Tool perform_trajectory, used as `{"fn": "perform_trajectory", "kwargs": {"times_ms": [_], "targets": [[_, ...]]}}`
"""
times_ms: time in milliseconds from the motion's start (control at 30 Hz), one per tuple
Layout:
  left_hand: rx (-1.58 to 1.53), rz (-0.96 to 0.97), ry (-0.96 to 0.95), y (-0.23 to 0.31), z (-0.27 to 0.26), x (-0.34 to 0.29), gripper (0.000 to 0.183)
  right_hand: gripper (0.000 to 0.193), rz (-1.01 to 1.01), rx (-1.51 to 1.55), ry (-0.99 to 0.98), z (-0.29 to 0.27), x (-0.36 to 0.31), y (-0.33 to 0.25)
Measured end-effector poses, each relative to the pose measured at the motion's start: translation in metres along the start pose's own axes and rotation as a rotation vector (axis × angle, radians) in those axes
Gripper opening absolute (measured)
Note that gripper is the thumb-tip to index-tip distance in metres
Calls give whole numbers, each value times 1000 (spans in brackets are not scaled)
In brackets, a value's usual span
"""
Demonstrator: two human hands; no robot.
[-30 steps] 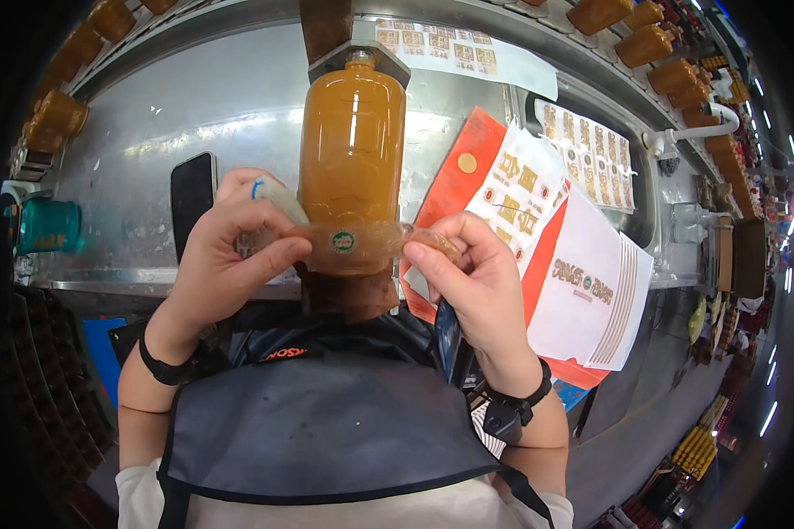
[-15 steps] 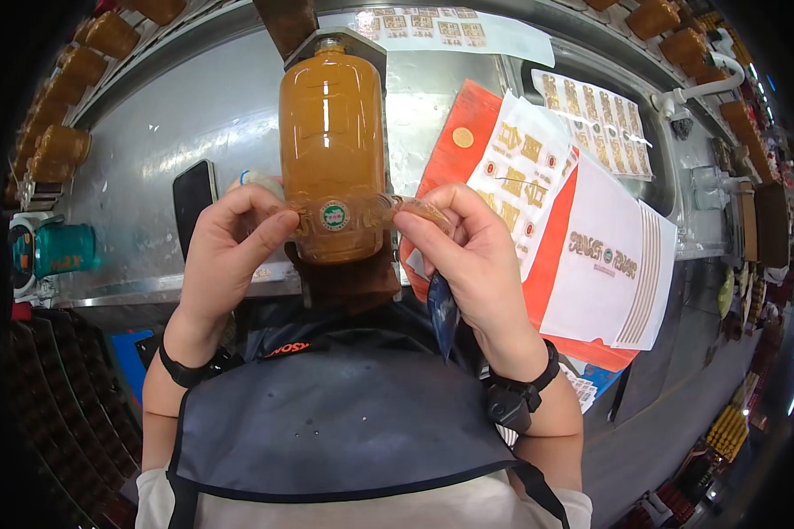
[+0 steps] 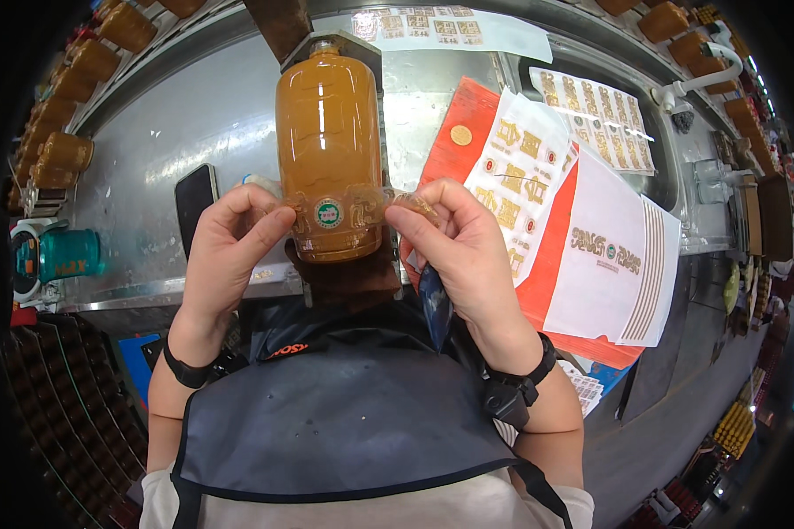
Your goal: The person applies labels to a bottle by hand, using a scraper to smooth them. They peel a large label from a sheet, press it onto the bottle, and then repeat the process with a smaller circular label and a long strip label.
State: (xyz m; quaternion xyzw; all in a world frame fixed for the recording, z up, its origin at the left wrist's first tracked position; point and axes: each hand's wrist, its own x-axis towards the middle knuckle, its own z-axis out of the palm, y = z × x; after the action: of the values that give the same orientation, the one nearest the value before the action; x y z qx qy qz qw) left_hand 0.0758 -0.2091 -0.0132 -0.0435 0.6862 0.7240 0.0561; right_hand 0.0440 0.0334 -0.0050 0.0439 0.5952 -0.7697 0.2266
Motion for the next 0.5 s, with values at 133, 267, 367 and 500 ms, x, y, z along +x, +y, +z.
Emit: {"fn": "perform_trajectory", "kwargs": {"times_ms": [133, 267, 367, 500], "targets": [[-8, -1, 0, 1, 0, 0, 12, 12, -1, -4, 8, 1, 1, 1], [-18, -5, 2, 1, 0, 1, 12, 12, 17, -7, 9, 1, 2, 0], [-12, -3, 12, 1, 1, 1, 13, 12, 24, -11, 15, 2, 3, 1], [-37, -10, 8, 1, 2, 1, 13, 11, 22, -9, 12, 2, 4, 2]]}}
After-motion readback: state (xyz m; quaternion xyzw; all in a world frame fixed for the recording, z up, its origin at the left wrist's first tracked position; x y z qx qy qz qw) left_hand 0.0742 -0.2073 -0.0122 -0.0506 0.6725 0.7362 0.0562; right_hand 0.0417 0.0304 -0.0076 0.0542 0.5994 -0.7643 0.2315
